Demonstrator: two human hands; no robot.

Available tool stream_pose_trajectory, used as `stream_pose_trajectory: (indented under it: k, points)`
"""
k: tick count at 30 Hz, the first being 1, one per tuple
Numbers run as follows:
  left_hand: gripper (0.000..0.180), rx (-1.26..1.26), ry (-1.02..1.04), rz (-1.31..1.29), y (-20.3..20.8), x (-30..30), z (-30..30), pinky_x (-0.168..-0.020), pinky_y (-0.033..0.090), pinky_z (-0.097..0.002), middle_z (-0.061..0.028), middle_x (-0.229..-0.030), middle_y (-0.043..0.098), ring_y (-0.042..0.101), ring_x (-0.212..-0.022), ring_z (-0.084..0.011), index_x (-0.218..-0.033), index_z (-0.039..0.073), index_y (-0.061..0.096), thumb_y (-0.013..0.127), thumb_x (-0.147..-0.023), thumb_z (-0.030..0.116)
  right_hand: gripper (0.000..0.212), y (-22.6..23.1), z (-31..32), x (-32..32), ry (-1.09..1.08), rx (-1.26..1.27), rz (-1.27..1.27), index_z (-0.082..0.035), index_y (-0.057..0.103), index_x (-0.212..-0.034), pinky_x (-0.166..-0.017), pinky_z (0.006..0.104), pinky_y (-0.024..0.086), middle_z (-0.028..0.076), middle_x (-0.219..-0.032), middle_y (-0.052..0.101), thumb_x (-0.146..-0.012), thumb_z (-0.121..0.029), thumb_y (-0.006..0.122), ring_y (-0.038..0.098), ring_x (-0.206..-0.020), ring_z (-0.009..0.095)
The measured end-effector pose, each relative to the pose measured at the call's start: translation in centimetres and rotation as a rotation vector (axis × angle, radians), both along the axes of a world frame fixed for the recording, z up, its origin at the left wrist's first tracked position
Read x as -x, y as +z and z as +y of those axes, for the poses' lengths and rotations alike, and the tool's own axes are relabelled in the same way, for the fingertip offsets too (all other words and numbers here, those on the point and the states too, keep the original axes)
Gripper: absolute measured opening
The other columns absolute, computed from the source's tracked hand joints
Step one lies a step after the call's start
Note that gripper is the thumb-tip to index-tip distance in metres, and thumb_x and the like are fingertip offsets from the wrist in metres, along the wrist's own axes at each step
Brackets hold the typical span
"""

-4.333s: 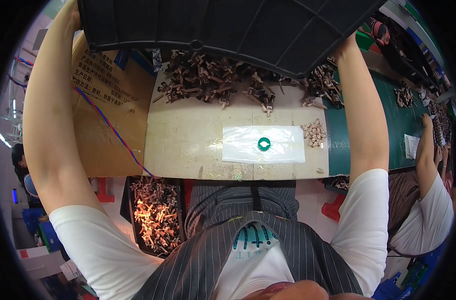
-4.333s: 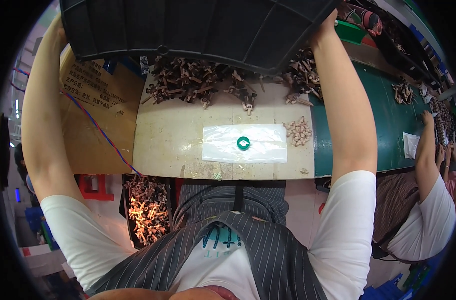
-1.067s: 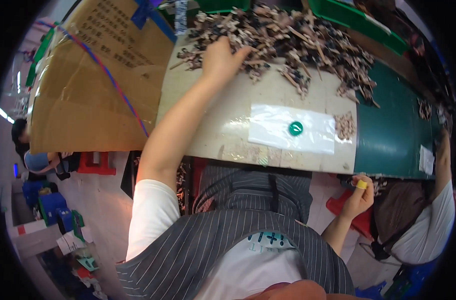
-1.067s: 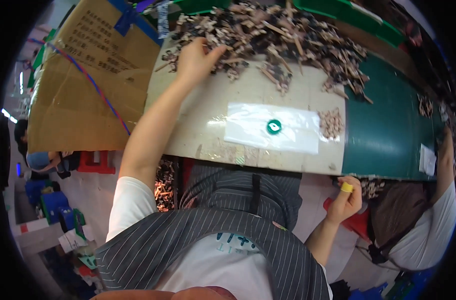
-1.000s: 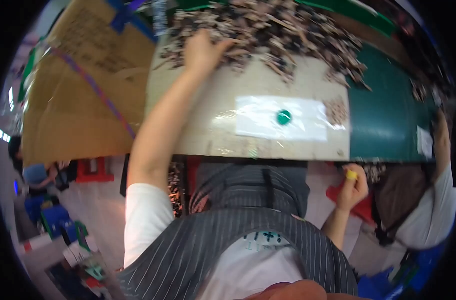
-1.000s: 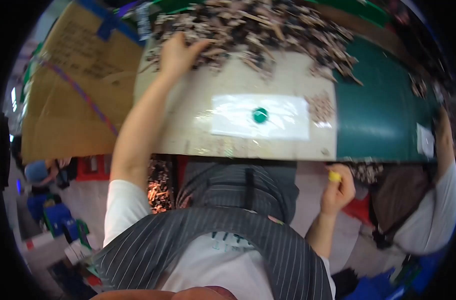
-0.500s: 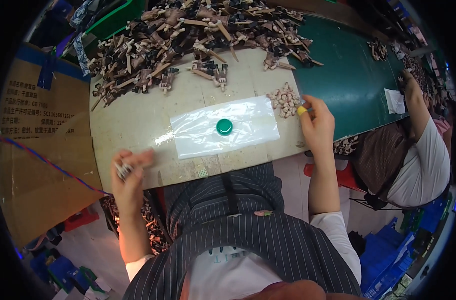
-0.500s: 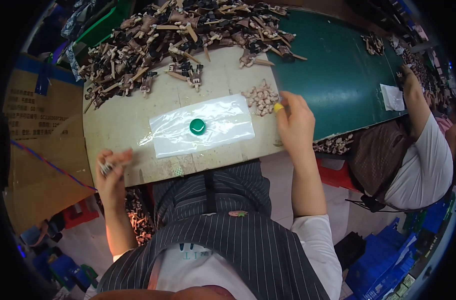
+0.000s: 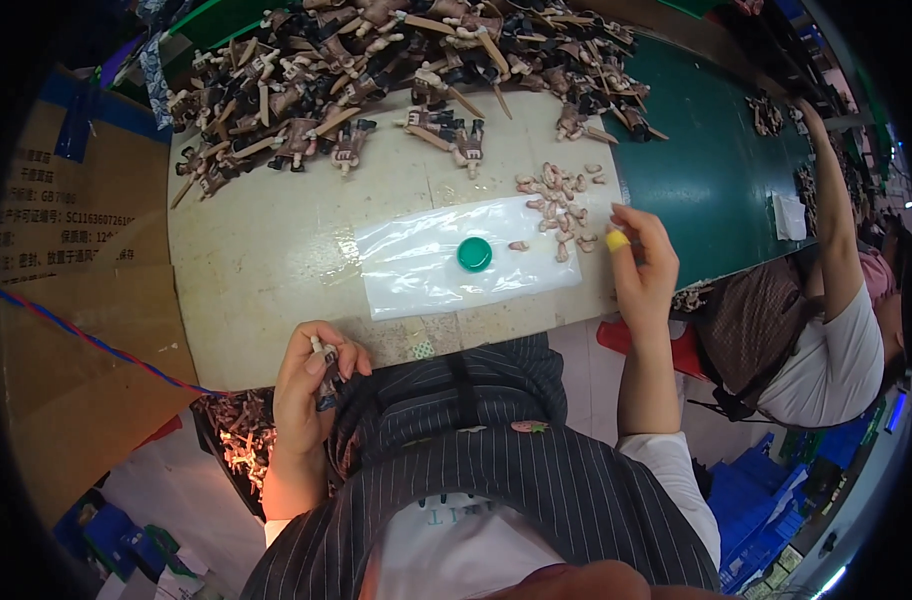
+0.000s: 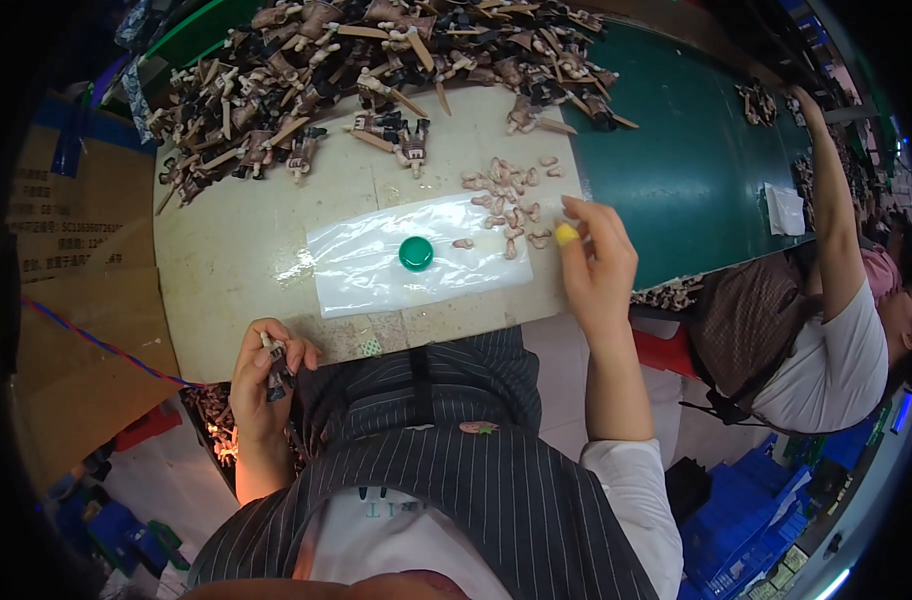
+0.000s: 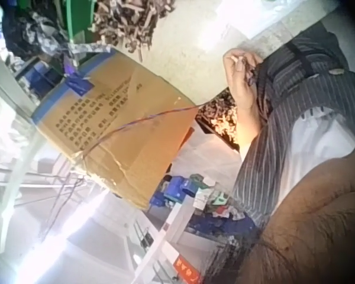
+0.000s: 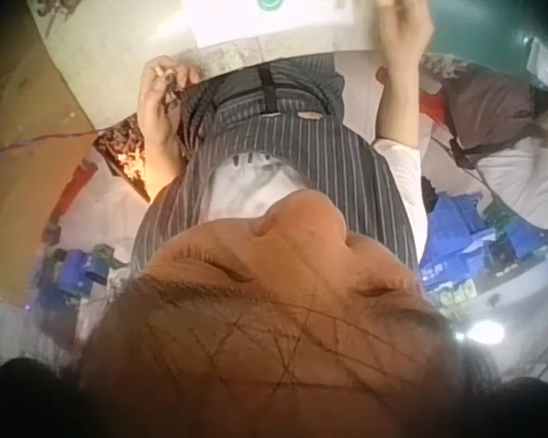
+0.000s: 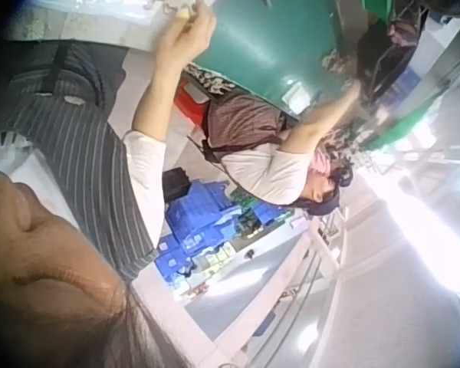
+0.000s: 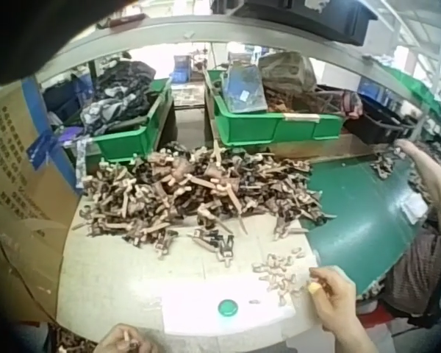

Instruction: The person assembles small plastic figurines by gluing plastic toy parts together on an assembly mat with a glue bottle.

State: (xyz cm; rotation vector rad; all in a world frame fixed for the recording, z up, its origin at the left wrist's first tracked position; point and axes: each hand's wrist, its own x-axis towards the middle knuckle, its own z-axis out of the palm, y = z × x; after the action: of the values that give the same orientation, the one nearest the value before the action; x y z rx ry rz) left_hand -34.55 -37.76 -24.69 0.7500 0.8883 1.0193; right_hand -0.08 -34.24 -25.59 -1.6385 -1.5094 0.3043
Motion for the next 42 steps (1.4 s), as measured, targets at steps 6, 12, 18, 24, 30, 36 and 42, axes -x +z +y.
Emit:
stream_pose_trajectory:
  k: [6,12,18,24,30,36,42]
  points:
    - [0.031,-0.022,-0.050,0.005,0.4,-0.3,0.0,-0.065,0.042,-0.0261,-0.0063,-0.074,0.051,0.051,-0.069,-0.0150,-0.104,0.001,0.049,0.060,-0.088,0.025,0.015,0.4,-2.7,0.7,0.044,0.101,0.000,0.001,0.063,-0.092,-0.058,0.0261,0.045,0.011,-0.082,0.061,-0.078,0.005,0.058,0.058,-0.065,0.016]
    - [0.027,-0.069,0.013,0.159,0.8,-1.1,-0.6,-0.060,0.039,-0.0198,-0.0012,-0.077,0.054,0.048,-0.067,-0.0071,-0.104,0.001,0.052,0.065,-0.087,0.018,0.008,0.1,-1.5,1.5,-0.155,0.368,-0.132,0.000,0.060,-0.082,-0.056,0.0351,0.047,0.014,-0.068,0.060,-0.077,-0.003,0.063,0.061,-0.060,0.029]
    - [0.025,-0.012,0.019,0.217,0.3,-1.4,-1.8,-0.062,0.038,-0.0189,-0.0001,-0.077,0.053,0.048,-0.069,-0.0061,-0.104,0.002,0.053,0.064,-0.087,0.017,0.016,-1.1,-0.7,2.4,-0.079,0.102,-0.175,-0.001,0.058,-0.090,-0.056,0.0363,0.047,0.014,-0.076,0.060,-0.075,-0.002,0.062,0.061,-0.062,0.028]
    - [0.026,-0.037,0.062,0.224,0.4,-0.7,-2.0,-0.062,0.037,-0.0191,-0.0007,-0.078,0.053,0.047,-0.069,-0.0064,-0.105,0.002,0.053,0.063,-0.089,0.019,0.019,-0.7,-2.0,2.5,-0.044,0.053,0.236,0.000,0.057,-0.096,-0.059,0.0259,0.048,0.010,-0.082,0.062,-0.078,0.003,0.060,0.059,-0.068,0.014]
    - [0.033,0.040,-0.115,0.075,0.3,-1.3,0.1,-0.078,0.043,-0.0232,-0.0032,-0.092,0.055,0.053,-0.088,-0.0108,-0.122,0.001,0.047,0.054,-0.093,0.016,0.012,1.0,-2.6,3.8,0.248,0.362,0.801,0.004,0.059,-0.097,-0.072,0.0212,0.049,0.006,-0.091,0.064,-0.085,0.004,0.061,0.061,-0.082,0.009]
    - [0.034,-0.187,-0.049,0.375,-1.0,-3.0,0.5,-0.077,0.048,-0.0252,-0.0085,-0.096,0.061,0.059,-0.084,-0.0113,-0.120,-0.002,0.046,0.058,-0.090,0.006,0.012,-0.1,-1.1,6.9,0.322,0.380,0.582,0.004,0.060,-0.099,-0.074,0.0237,0.050,0.009,-0.094,0.064,-0.087,0.004,0.057,0.062,-0.083,0.012]
    - [0.026,-0.289,-0.087,0.444,-2.3,-2.7,1.0,-0.060,0.042,-0.0217,-0.0050,-0.078,0.060,0.053,-0.068,-0.0076,-0.107,-0.001,0.053,0.065,-0.085,0.008,0.011,-0.8,-1.0,7.4,0.377,0.261,0.254,0.004,0.060,-0.096,-0.074,0.0259,0.050,0.014,-0.091,0.064,-0.085,0.004,0.057,0.063,-0.081,0.016]
